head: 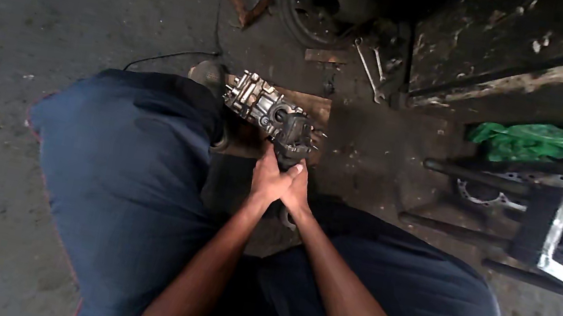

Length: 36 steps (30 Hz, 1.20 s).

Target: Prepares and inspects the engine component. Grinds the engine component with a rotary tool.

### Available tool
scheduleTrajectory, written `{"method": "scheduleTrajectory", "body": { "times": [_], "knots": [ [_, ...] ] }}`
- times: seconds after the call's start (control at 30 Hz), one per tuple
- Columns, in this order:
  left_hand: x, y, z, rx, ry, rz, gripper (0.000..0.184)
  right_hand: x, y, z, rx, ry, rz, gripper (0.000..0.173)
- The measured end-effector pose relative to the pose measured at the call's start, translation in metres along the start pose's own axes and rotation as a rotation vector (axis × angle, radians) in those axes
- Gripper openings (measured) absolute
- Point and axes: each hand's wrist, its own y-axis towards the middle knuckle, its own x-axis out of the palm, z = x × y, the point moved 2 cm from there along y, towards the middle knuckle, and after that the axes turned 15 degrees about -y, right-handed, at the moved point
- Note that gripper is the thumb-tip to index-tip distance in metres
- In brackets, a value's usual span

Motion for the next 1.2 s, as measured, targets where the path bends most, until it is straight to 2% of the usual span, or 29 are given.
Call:
{"method": "scheduleTrajectory", "body": {
  "times": [0.33,0.67,0.9,1.2],
  "knots": [
    [-0.001,0.005,-0.02,0.121,-0.21,0.001,0.082,0.004,-0.005,-0.001,-0.023,-0.103,0.049,0.061],
    [-0.002,0.01,-0.021,0.071,-0.162,-0.012,0.084,0.011,0.0,0.006,-0.019,-0.089,0.038,0.06],
    [0.003,-0.005,-0.014,0.092,-0.145,0.004,0.079,0.003,-0.011,0.006,-0.042,-0.072,0.091,0.055],
    [0.014,-0.025,-0.011,0.149,-0.154,-0.021,0.078,-0.014,-0.032,0.009,-0.101,-0.077,0.163,0.059]
  ]
}}
